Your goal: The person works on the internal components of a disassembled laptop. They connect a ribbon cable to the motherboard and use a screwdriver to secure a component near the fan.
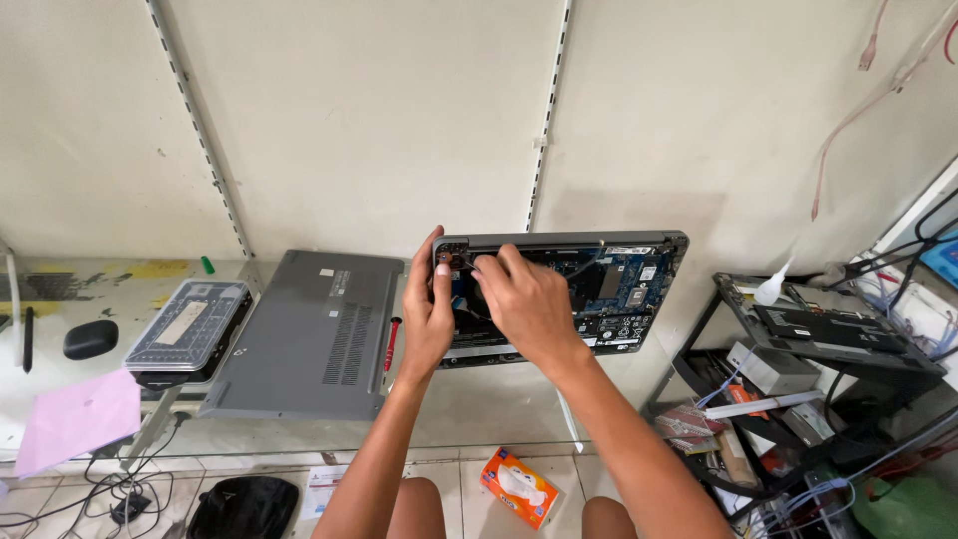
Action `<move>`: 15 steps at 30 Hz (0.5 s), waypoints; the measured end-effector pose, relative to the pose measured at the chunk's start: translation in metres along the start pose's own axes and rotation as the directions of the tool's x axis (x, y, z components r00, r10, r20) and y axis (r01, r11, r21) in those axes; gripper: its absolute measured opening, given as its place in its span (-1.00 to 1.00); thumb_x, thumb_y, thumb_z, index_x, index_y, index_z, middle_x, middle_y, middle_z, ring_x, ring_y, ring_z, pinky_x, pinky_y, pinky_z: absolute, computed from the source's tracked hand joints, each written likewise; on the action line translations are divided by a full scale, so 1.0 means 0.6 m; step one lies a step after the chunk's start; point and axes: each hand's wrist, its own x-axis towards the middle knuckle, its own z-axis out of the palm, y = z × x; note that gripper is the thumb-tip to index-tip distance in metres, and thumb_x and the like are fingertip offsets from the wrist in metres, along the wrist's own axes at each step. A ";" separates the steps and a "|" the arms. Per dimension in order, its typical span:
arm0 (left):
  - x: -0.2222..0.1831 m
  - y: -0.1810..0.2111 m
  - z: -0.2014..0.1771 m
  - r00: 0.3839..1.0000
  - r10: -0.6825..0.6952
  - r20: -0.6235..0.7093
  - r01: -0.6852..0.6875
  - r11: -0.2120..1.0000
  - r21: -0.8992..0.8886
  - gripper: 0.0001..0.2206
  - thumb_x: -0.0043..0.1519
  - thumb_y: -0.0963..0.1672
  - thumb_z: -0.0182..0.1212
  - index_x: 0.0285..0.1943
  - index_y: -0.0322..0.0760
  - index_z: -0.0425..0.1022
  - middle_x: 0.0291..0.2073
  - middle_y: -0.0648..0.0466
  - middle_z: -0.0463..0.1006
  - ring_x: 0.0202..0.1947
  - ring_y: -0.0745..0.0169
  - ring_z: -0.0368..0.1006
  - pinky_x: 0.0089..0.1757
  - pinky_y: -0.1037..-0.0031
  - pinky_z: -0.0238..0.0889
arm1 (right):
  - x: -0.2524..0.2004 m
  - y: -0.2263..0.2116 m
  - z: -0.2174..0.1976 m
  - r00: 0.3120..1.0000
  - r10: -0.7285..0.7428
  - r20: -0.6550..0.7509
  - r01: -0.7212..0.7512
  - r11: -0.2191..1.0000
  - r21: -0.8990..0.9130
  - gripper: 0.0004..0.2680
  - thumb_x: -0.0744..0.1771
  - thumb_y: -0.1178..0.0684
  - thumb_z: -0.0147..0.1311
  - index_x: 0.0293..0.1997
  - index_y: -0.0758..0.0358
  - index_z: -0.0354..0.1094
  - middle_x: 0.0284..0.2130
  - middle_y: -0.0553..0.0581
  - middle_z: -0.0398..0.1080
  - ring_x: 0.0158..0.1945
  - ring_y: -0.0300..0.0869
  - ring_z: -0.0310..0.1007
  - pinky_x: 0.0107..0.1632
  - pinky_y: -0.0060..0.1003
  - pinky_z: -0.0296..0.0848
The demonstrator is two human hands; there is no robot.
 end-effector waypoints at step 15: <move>0.000 -0.018 0.006 0.951 0.309 -0.005 -0.303 0.935 0.182 -0.56 0.24 -0.31 0.03 0.34 -0.35 0.21 0.05 -0.07 0.38 0.05 -0.08 0.36 0.06 0.11 0.24 | 0.020 0.017 -0.003 0.987 -0.126 -0.095 0.142 0.971 0.192 -0.96 0.34 0.16 0.00 -0.26 0.20 0.37 -0.13 0.16 0.35 0.01 0.03 0.40 0.05 -0.02 0.34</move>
